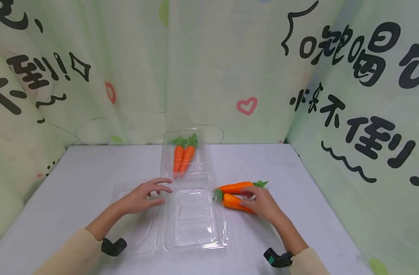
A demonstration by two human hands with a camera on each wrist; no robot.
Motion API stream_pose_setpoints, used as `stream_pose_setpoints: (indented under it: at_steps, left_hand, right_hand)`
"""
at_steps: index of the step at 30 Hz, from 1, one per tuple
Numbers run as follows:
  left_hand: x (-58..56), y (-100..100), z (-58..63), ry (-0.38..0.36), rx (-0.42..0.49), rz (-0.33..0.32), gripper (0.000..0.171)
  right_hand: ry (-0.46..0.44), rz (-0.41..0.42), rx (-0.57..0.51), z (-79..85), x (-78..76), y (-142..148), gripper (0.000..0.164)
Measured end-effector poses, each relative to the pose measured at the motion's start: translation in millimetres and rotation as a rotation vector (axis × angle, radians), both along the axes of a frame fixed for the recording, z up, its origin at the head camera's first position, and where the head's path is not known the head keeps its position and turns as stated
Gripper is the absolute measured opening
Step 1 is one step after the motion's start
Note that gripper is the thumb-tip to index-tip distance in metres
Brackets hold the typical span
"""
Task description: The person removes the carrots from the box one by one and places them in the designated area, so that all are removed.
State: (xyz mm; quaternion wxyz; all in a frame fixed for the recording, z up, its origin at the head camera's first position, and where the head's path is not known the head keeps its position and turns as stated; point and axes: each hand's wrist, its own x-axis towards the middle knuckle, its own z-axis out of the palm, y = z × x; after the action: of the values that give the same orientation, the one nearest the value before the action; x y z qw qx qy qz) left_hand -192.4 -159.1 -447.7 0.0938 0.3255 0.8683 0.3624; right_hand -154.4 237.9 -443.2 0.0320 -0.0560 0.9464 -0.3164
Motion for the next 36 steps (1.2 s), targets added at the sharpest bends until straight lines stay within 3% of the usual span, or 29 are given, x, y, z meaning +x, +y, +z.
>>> stream_pose_setpoints:
  at_steps: [6, 15, 25, 36]
  left_hand:
    - [-1.8, -2, 4.8, 0.016, 0.001, -0.002, 0.032]
    - [-4.2, -2, 10.6, 0.083, 0.028, 0.020, 0.038]
    - [-4.9, 1, 20.3, 0.157, 0.061, 0.108, 0.043]
    - [-7.8, 3, 25.4, 0.210, 0.083, 0.159, 0.043]
  right_hand:
    - [0.020, 0.042, -0.049, 4.9, -2.9, -2, 0.033]
    - [0.040, 0.038, -0.079, 8.1, -12.2, -10, 0.037]
    - [0.013, 0.053, -0.133, 9.8, -20.9, -16, 0.038]
    - [-0.035, 0.045, -0.176, 13.0, -28.5, -29, 0.037]
